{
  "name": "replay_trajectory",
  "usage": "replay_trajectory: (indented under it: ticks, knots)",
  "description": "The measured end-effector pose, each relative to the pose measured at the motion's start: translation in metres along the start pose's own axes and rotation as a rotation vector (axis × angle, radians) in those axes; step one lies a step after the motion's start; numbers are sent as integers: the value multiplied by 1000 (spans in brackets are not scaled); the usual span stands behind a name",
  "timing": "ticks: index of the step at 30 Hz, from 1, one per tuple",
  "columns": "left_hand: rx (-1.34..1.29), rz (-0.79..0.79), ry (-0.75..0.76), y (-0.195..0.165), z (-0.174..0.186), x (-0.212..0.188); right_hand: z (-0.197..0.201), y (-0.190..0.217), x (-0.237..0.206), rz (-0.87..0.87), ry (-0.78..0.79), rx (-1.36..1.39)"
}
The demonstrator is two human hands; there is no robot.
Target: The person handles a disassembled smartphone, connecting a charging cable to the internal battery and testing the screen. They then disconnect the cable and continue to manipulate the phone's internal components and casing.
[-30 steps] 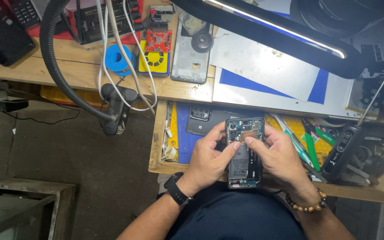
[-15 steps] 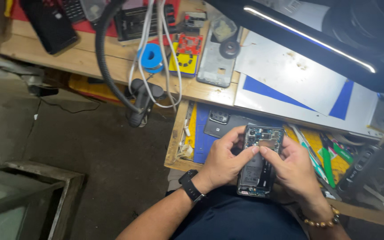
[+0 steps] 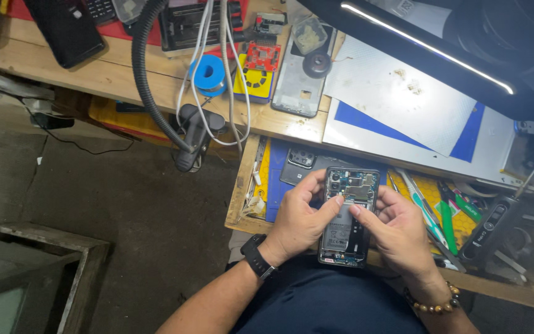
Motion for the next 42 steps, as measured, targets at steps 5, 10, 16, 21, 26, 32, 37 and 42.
replay_trajectory:
  ticks: [5, 10, 16, 21, 26, 32, 37, 42]
  knots:
    - [21, 41, -10, 0, -1, -1, -1, 2, -1, -10, -6, -29]
    - [47, 38, -45, -1, -1, -1, -2, 2, -1, -17, -22, -27]
    - [36, 38, -57, -1, -1, 0, -4, 2, 0, -25, -33, -20]
    - [93, 53, -21, -1, -1, 1, -3, 5, -1, -8, -37, -42]
    - [43, 40, 0, 0, -1, 0, -5, 5, -2, 0, -37, -58]
    - [-31, 89, 5, 11, -1, 0, -5, 2, -5, -12, -53, -15]
    - [-3, 19, 18, 7, -2, 0, -3, 3, -4, -1, -50, 0]
    - [-8, 46, -14, 9, 2, -1, -5, -2, -3, -11, -53, -20]
Point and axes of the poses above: each hand's wrist, its own x-axis towards the middle knuckle, its own z-axis out of the back of the hand, y = z × x, the point moved 10 cm from there along x, towards the middle knuckle, and after that the axes turned 1 degree about -x, right-handed, at the moved point
